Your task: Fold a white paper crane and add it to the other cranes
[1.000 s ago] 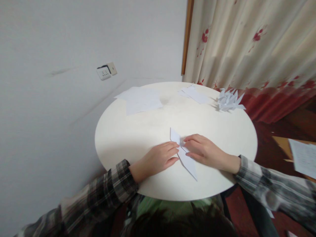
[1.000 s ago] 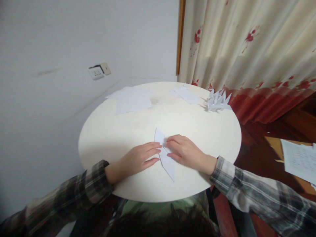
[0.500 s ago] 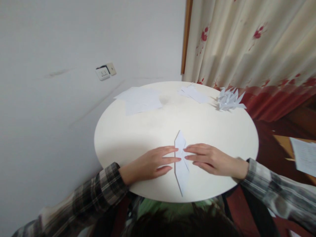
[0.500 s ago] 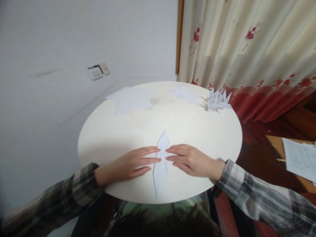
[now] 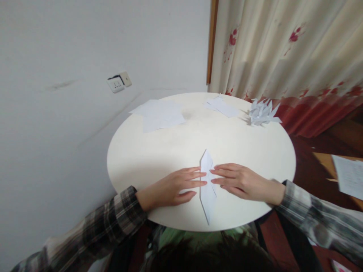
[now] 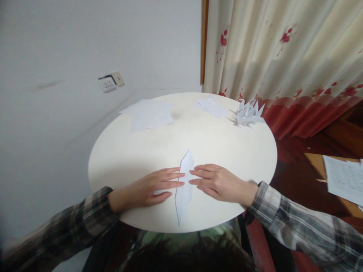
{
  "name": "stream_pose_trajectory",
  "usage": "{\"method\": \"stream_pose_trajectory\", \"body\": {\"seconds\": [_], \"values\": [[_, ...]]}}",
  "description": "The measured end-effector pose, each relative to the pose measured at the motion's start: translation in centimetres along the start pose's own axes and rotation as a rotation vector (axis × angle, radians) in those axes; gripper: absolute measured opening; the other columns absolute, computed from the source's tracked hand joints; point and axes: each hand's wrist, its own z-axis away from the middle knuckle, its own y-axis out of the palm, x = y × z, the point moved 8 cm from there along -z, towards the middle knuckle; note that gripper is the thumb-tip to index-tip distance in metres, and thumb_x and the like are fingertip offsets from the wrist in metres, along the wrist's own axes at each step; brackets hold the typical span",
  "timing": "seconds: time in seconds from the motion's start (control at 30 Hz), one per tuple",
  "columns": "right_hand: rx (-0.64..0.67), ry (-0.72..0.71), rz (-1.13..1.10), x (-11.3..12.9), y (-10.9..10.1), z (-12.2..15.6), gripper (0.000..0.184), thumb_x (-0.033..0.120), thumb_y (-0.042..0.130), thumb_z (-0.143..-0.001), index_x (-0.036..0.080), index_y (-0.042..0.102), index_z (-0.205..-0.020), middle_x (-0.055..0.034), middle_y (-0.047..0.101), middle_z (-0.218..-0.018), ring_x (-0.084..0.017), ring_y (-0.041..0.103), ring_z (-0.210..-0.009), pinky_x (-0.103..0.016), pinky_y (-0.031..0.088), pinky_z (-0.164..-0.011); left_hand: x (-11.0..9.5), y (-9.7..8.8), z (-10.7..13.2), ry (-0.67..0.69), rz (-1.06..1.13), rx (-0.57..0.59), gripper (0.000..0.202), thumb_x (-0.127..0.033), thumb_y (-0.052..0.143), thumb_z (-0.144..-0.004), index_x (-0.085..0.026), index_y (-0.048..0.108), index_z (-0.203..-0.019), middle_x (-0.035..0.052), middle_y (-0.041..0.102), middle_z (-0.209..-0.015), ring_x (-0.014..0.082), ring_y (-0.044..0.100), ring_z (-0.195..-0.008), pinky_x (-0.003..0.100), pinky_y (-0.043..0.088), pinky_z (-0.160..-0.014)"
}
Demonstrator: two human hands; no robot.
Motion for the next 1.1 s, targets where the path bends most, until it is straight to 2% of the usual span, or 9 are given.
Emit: {"method": "stream_pose_trajectory", "body": {"seconds": [0.27,0.5,0.73,0.83,0.93,1.0,1.1], "values": [[0.014,-0.003,0.022,-0.1,0.2,0.0,0.035,0.019,0.045,-0.087,0.018,0.054,-0.121,-0.0073,0.051,-0.130,-0.020,0.041,-0.124,-0.040,0.039,-0.102,-0.1,-0.2,-0.2,-0.021,-0.077,-0.058,0.040,-0.026,0.047,-0.087,-0.019,0.046,-0.126,0.0086,0.048,-0.131,0.0206,0.040,-0.123,0.041,0.031,-0.105],[-0.014,-0.009,0.005,0.1,-0.1,-0.2,0.034,0.018,0.046,-0.086,0.018,0.055,-0.119,-0.0079,0.054,-0.127,-0.019,0.043,-0.123,-0.040,0.040,-0.101,-0.3,0.0,-0.2,0.003,-0.070,-0.050,0.036,-0.020,0.045,-0.087,-0.019,0.051,-0.123,0.0108,0.045,-0.133,0.0196,0.039,-0.124,0.039,0.032,-0.106],[-0.012,0.008,0.017,-0.1,0.0,-0.1,0.035,0.018,0.047,-0.086,0.019,0.055,-0.120,-0.0069,0.053,-0.128,-0.019,0.043,-0.123,-0.039,0.041,-0.101,-0.4,-0.6,-0.2,0.010,-0.049,-0.069,0.034,-0.017,0.043,-0.087,-0.020,0.054,-0.118,0.0105,0.046,-0.132,0.0193,0.041,-0.123,0.039,0.035,-0.104],[-0.022,0.010,0.006,0.0,-0.1,-0.1,0.035,0.018,0.047,-0.086,0.019,0.055,-0.120,-0.0072,0.053,-0.128,-0.019,0.043,-0.123,-0.039,0.041,-0.101,-0.2,-0.7,-0.5,-0.043,-0.065,-0.110,0.029,-0.022,0.047,-0.087,-0.021,0.056,-0.115,0.0078,0.053,-0.126,0.0201,0.046,-0.118,0.040,0.038,-0.100],[-0.025,0.018,0.002,0.0,-0.2,-0.2,0.035,0.018,0.047,-0.086,0.020,0.055,-0.120,-0.0072,0.053,-0.128,-0.019,0.042,-0.123,-0.039,0.041,-0.101,0.4,-0.8,-0.8,-0.172,-0.088,-0.227,0.031,-0.028,0.054,-0.085,-0.018,0.055,-0.114,0.0076,0.061,-0.112,0.0208,0.053,-0.108,0.038,0.042,-0.094],[-0.021,0.020,0.008,0.0,-0.3,-0.2,0.035,0.018,0.046,-0.086,0.020,0.055,-0.120,-0.0068,0.053,-0.129,-0.020,0.042,-0.124,-0.039,0.041,-0.101,0.8,-0.9,-0.9,-0.262,-0.092,-0.320,0.028,-0.024,0.056,-0.082,-0.016,0.056,-0.109,0.0076,0.064,-0.104,0.0198,0.056,-0.100,0.035,0.046,-0.089],[-0.013,0.017,0.015,0.1,-0.3,-0.3,0.035,0.018,0.046,-0.086,0.019,0.055,-0.120,-0.0067,0.052,-0.129,-0.020,0.041,-0.125,-0.039,0.040,-0.101,0.8,-0.9,-1.2,-0.334,-0.113,-0.378,0.019,-0.017,0.054,-0.080,-0.015,0.057,-0.099,0.0068,0.065,-0.096,0.0188,0.059,-0.092,0.032,0.048,-0.083]]}}
